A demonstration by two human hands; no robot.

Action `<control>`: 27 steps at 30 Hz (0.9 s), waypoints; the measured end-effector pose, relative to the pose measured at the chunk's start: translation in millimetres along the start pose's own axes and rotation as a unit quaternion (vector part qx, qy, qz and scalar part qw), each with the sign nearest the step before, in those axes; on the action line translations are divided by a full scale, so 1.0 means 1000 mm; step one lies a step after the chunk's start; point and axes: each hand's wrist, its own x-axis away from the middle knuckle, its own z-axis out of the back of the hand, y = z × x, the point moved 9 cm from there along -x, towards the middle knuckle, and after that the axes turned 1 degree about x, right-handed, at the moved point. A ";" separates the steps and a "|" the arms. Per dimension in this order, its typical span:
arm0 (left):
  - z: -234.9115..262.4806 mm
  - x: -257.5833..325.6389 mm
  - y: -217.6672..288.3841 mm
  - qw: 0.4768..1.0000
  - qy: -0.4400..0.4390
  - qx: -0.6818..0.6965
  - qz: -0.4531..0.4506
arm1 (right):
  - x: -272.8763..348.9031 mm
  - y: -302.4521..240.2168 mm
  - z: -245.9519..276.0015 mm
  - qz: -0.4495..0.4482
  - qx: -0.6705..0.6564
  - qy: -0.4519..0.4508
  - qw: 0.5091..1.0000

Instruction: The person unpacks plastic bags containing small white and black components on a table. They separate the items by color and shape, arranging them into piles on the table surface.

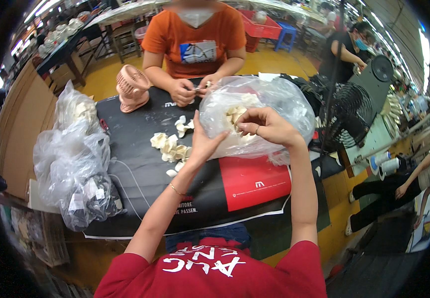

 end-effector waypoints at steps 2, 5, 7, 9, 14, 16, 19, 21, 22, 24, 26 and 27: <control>-0.002 -0.004 0.001 0.999 -0.009 0.039 0.034 | -0.001 0.027 0.019 -0.049 0.062 0.026 0.997; 0.004 0.007 0.016 0.998 -0.006 0.060 0.019 | -0.027 0.045 0.006 0.024 0.220 0.001 0.975; 0.009 0.015 0.026 0.997 -0.009 0.070 0.020 | -0.051 0.060 -0.020 0.033 0.292 -0.052 0.954; 0.017 0.024 0.035 0.996 -0.009 0.086 0.022 | -0.068 0.075 -0.046 -0.013 0.346 -0.124 0.930; 0.034 0.040 0.053 0.998 -0.015 0.051 0.019 | -0.058 0.088 -0.012 -0.243 0.418 -0.053 0.874; 0.031 0.049 0.052 0.994 -0.031 0.086 0.057 | -0.050 0.095 0.001 -0.290 0.445 -0.066 0.844; 0.023 0.059 0.063 0.993 -0.052 0.096 0.041 | -0.052 0.109 -0.005 -0.236 0.521 -0.116 0.812; 0.021 0.066 0.069 0.995 -0.050 0.083 0.024 | -0.058 0.111 -0.019 -0.151 0.540 -0.034 0.827; 0.021 0.069 0.073 0.996 -0.046 0.079 0.004 | -0.057 0.114 -0.027 -0.117 0.561 -0.009 0.819; 0.017 0.075 0.067 0.994 -0.050 0.097 0.028 | -0.051 0.085 -0.051 0.090 0.600 0.105 0.788; 0.018 0.079 0.065 0.995 -0.045 0.088 0.017 | -0.051 0.088 -0.068 0.122 0.559 0.050 0.818; 0.019 0.079 0.066 0.997 -0.039 0.069 -0.002 | -0.056 0.103 -0.075 0.057 0.495 -0.056 0.865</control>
